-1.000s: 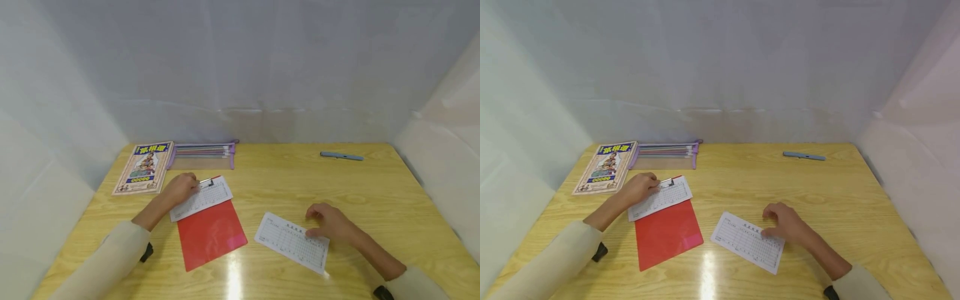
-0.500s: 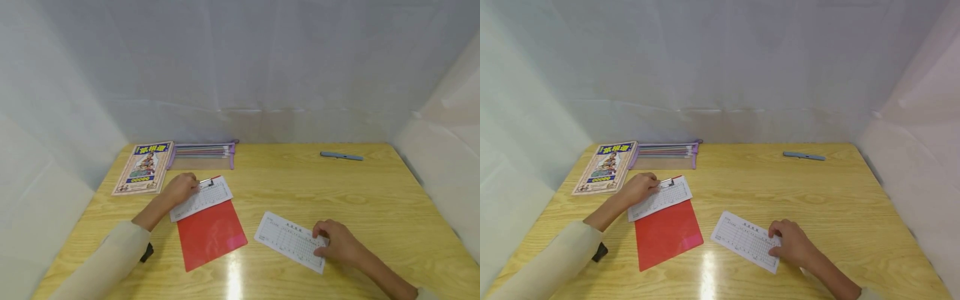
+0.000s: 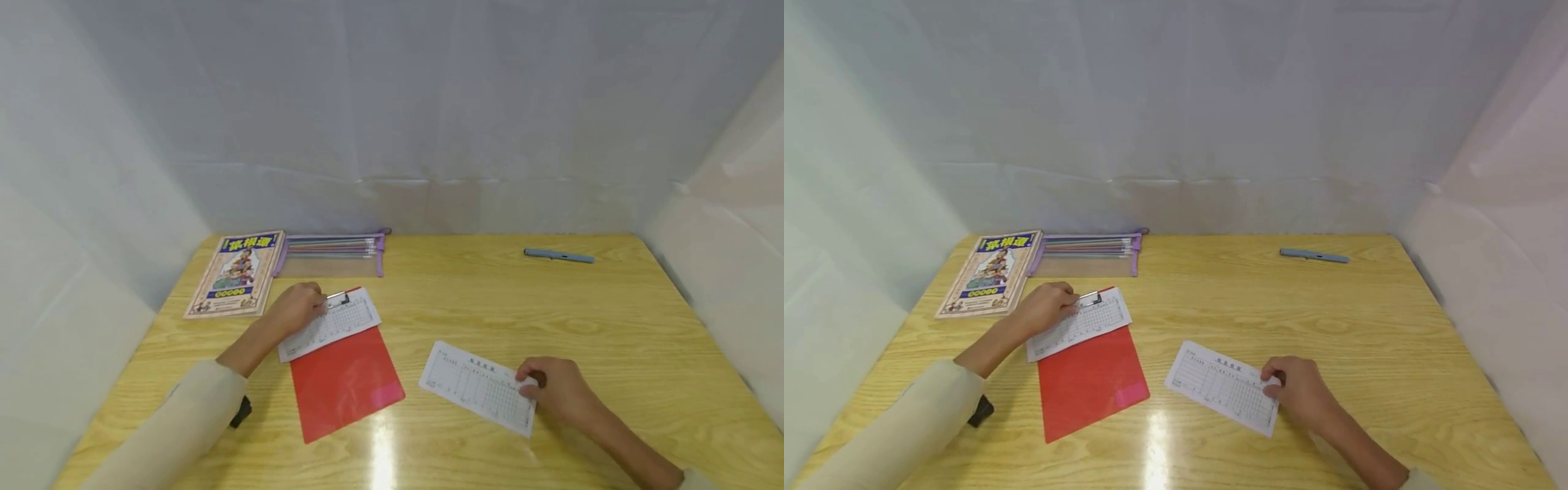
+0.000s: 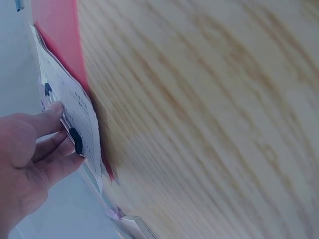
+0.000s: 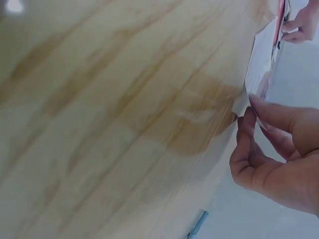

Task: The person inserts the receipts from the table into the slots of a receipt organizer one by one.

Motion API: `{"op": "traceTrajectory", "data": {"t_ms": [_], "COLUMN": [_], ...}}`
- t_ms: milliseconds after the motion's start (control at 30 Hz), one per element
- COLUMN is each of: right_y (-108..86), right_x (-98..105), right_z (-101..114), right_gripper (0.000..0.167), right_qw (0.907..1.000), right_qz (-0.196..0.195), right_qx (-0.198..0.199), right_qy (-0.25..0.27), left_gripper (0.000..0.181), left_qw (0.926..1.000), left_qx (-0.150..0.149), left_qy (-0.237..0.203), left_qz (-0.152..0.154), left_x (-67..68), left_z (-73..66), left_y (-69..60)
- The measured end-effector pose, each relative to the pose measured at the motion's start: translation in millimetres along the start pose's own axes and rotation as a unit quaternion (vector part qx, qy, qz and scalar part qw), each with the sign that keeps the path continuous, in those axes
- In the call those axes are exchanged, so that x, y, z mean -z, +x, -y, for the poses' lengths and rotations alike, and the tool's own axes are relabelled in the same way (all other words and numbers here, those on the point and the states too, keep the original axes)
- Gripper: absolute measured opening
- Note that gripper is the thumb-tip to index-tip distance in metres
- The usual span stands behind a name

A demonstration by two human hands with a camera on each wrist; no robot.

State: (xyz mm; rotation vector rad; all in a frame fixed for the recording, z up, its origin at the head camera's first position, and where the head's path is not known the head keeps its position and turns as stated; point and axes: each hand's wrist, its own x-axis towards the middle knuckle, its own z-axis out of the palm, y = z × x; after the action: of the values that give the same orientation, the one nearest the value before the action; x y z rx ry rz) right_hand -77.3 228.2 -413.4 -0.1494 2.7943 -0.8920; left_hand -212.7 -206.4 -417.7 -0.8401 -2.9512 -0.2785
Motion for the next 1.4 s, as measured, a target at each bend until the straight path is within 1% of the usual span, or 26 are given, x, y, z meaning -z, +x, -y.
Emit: {"op": "traceTrajectory", "data": {"t_ms": [133, 233, 300, 367, 467, 567, 700, 767, 833, 967, 1033, 1167, 1300, 1400], "right_y": [1.4, 3.4, 4.6, 5.9, 6.7, 8.7, 12.9, 14.1, 15.0, 19.6, 23.6, 33.4, 45.9, 57.6], "right_x": [1, 1, 1, 2, 2, 4, 7, 9, 11, 17, 20, 27, 31, 30], "right_z": [-2, -3, -4, -4, -4, -5, -6, -7, -7, -8, -8, -6, 2, 11], "right_gripper": [0.011, 0.009, 0.010, 0.018, 0.028, 0.025, 0.021, 0.023, 0.027, 0.031, 0.030, 0.029, 0.027, 0.026], "right_qw": [0.9992, 0.9985, 0.9988, 0.9993, 0.9999, 0.9998, 0.9995, 0.9993, 0.9987, 0.9966, 0.9954, 0.9920, 0.9849, 0.9773], "right_qz": [-0.035, -0.047, -0.040, -0.029, -0.008, -0.008, -0.023, -0.018, -0.004, 0.013, 0.011, -0.004, -0.008, 0.009], "right_qx": [0.018, 0.029, 0.026, 0.021, 0.007, 0.004, 0.014, 0.017, 0.019, 0.038, 0.056, 0.095, 0.129, 0.143], "right_qy": [-0.003, -0.008, -0.010, -0.007, 0.008, 0.017, 0.016, 0.027, 0.047, 0.071, 0.077, 0.084, 0.115, 0.156], "left_gripper": [0.012, 0.012, 0.011, 0.010, 0.010, 0.011, 0.011, 0.012, 0.012, 0.012, 0.011, 0.010, 0.009, 0.008], "left_qw": [0.9999, 1.0000, 1.0000, 1.0000, 1.0000, 1.0000, 0.9999, 0.9999, 0.9998, 0.9995, 0.9996, 0.9997, 0.9997, 0.9996], "left_qx": [0.010, 0.006, 0.005, 0.002, 0.005, 0.004, 0.005, 0.009, 0.014, 0.024, 0.018, -0.004, -0.012, -0.013], "left_qy": [-0.001, 0.000, -0.001, 0.000, 0.000, 0.004, 0.009, 0.009, 0.006, 0.003, 0.007, 0.014, 0.013, 0.010], "left_qz": [0.007, 0.006, 0.006, 0.005, 0.007, 0.007, 0.008, 0.011, 0.015, 0.023, 0.023, 0.021, 0.019, 0.022], "left_x": [2.0, 2.6, 2.1, 2.1, 1.9, 2.1, 2.6, 3.0, 3.5, 3.9, 3.5, 2.6, 2.0, 1.9], "left_z": [-1.6, -2.6, -2.7, -2.3, -1.6, -1.4, -2.1, -2.5, -2.7, -2.5, -2.8, -5.0, -8.8, -12.2], "left_y": [0.1, -0.1, -0.2, 0.4, 1.1, 1.3, 1.2, 0.9, 0.4, 0.5, 1.7, 5.1, 8.4, 10.8]}}
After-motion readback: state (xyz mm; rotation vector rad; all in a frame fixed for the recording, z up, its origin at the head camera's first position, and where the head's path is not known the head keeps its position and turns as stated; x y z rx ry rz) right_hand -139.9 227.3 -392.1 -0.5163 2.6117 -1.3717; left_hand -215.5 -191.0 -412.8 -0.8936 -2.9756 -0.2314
